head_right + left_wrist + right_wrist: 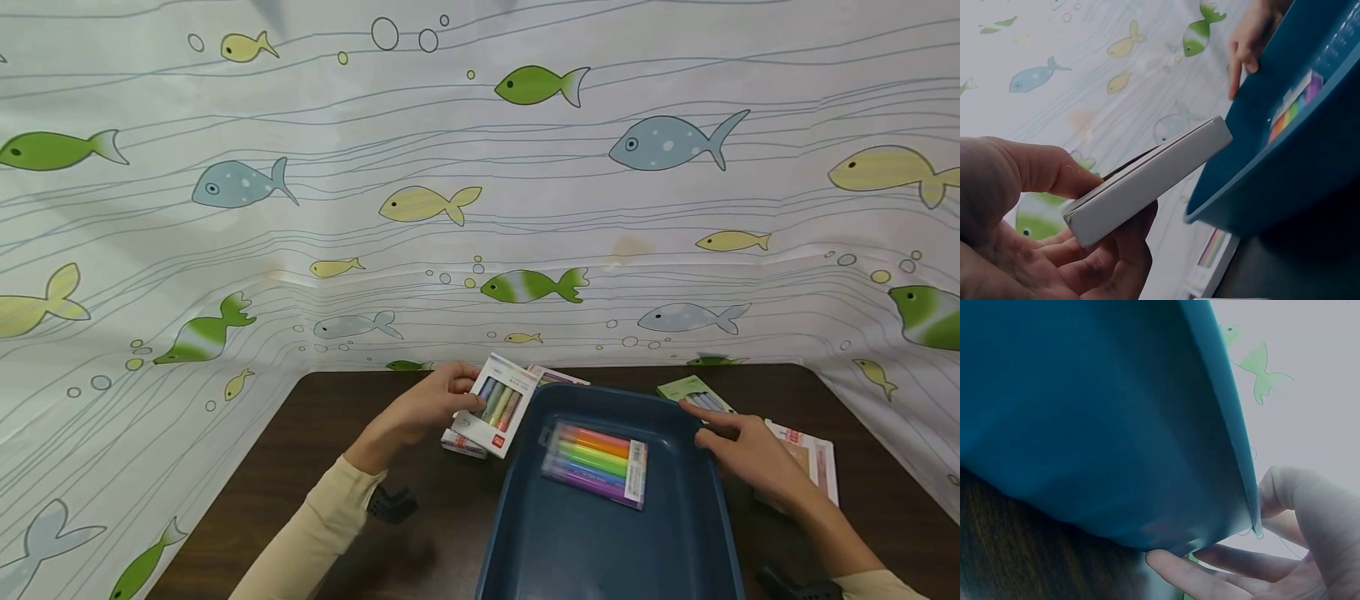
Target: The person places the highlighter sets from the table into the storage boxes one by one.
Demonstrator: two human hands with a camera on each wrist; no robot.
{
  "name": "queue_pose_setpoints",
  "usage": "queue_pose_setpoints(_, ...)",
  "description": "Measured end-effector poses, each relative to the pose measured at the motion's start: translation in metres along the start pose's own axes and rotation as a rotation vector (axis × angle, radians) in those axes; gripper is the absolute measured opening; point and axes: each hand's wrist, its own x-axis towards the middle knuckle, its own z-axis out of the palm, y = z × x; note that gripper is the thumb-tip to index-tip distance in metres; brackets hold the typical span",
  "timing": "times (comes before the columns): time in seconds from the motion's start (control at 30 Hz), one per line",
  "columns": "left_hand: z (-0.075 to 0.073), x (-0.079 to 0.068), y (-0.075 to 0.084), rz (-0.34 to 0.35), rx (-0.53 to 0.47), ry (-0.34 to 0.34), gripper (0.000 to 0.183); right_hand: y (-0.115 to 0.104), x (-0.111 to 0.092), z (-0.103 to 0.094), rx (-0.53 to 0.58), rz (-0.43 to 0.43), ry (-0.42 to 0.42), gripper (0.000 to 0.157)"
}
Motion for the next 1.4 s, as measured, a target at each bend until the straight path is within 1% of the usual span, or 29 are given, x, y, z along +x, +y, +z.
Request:
queue_pose_setpoints(0.23,0.018,0.002,-0.004,-0.019,0.013,-0.025,0.051,0.001,0.0,0.0,-0.021,0.007,0.005,0.054)
queue_pose_setpoints(0.4,0.029,0.001,-0.005,-0.028,-0.009,-0.04,0.051,0.003,0.001,0.001,-0.038,0.01,0.002,0.055)
queue_pose_setpoints(0.5,0.033,0.0,-0.004,-0.032,-0.018,-0.054,0.05,0.003,0.001,0.001,-0.046,-0.001,-0.001,0.055)
queue_pose_setpoints(0.63,0.039,-0.002,-0.004,-0.032,-0.019,-0.071,0.048,0.003,0.001,0.001,-0.057,0.009,0.003,0.055)
queue_pose_setpoints(0.9,0.05,-0.005,-0.004,0.006,-0.007,-0.114,0.045,0.0,0.001,0.0,-0.106,0.005,0.014,0.055)
queue_pose_setpoints(1.13,0.061,-0.007,-0.002,0.008,0.023,-0.122,0.044,0.001,0.001,0.0,-0.072,0.001,0.005,0.055)
queue_pose_setpoints(1.4,0.07,-0.01,-0.001,0.005,-0.012,-0.162,0.047,0.001,0.001,-0.001,-0.074,-0.006,0.006,0.054)
